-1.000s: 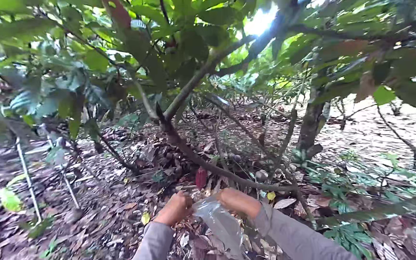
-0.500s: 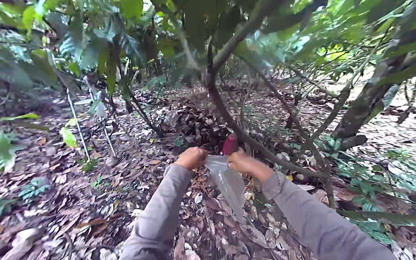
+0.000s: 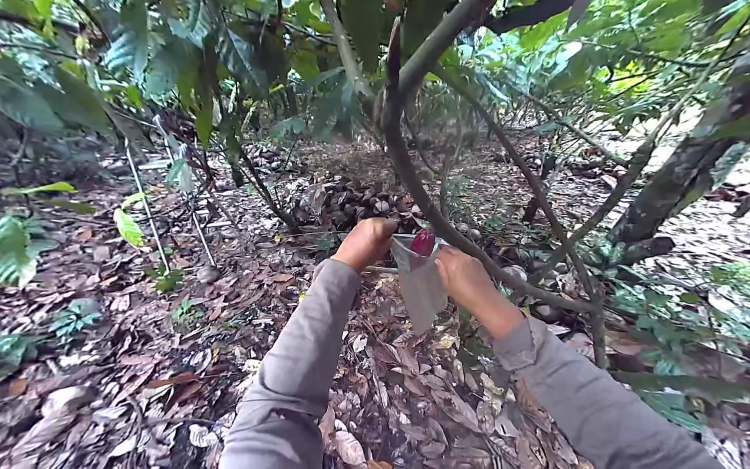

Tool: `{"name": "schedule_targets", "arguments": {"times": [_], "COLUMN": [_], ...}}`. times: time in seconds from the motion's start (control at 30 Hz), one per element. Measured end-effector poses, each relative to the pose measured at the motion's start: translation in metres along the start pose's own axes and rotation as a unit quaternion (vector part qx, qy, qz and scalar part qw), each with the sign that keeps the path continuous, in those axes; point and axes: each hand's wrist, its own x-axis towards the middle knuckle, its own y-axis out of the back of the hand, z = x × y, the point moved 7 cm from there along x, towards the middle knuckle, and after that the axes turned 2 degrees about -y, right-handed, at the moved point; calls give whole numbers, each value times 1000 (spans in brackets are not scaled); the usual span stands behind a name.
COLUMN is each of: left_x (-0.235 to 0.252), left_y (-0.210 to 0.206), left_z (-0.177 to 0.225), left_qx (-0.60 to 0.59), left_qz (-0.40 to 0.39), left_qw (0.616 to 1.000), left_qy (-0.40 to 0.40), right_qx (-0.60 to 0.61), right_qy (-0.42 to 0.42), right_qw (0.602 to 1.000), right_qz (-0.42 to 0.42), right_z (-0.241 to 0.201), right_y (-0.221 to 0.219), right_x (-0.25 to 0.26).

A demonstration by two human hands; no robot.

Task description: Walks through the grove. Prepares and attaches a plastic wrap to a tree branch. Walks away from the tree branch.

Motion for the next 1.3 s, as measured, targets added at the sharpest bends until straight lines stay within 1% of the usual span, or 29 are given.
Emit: {"name": "schedule_targets", "arguments": {"times": [0.13, 0.23, 0.3, 0.37, 0.43, 0.47, 0.53, 0.6, 0.67, 0.73, 0.77, 0.83, 0.9, 0.97, 1.03, 1.1, 1.13, 1.2, 1.23, 1.27, 1.3], "left_x": [11, 16, 20, 25, 29, 31, 33, 30, 23, 18, 16, 13, 14, 18, 23, 27, 27, 22, 18, 15, 13], "left_y": [17, 23, 24, 26, 27, 27, 25, 22, 21, 21, 21, 23, 24, 25, 25, 24, 22, 11, 8, 6, 5], "left_z": [6, 4, 1, -2, -2, -1, 1, 6, 12, 16, 19, 25, 30, 36, 38, 34, 31, 30, 30, 28, 24], "left_qx": [-88, -157, -188, -201, -223, -244, -303, -351, -380, -398, -396, -344, -255, -162, -111, -137, -179, -287, -320, -334, -334], "left_qz": [109, 163, 195, 213, 217, 211, 178, 141, 114, 80, 59, 7, -23, 8, 54, 73, 48, -61, -108, -130, -133], "left_qw": [990, 969, 954, 943, 937, 934, 922, 906, 892, 890, 897, 929, 960, 984, 990, 982, 974, 943, 927, 917, 915], "left_qy": [25, 94, 132, 157, 160, 156, 162, 191, 215, 206, 187, 139, 109, 76, 66, 106, 131, 160, 165, 173, 186], "right_qx": [3, 38, 69, 100, 103, 94, 71, 55, 37, 28, 30, 45, 76, 105, 162, 279, 352, 480, 516, 525, 513], "right_qy": [59, 62, 51, 24, -5, -9, 19, 55, 65, 60, 56, 53, 58, 67, 63, 15, -27, -127, -165, -193, -209], "right_qw": [986, 965, 958, 962, 969, 972, 975, 972, 973, 976, 975, 965, 951, 942, 935, 925, 910, 855, 831, 822, 828], "right_qz": [157, 252, 272, 253, 226, 217, 212, 221, 220, 208, 215, 253, 294, 313, 308, 256, 217, 149, 128, 110, 92], "right_z": [0, 2, 5, 10, 14, 15, 12, 7, 5, 5, 6, 6, 4, 1, 1, 8, 13, 23, 29, 33, 36], "right_y": [21, 42, 48, 43, 31, 25, 16, 11, 9, 9, 10, 19, 31, 42, 46, 45, 42, 34, 31, 31, 31], "right_x": [-18, -29, -32, -33, -34, -34, -31, -26, -19, -13, -12, -14, -19, -22, -22, -21, -20, -16, -14, -13, -12]}}
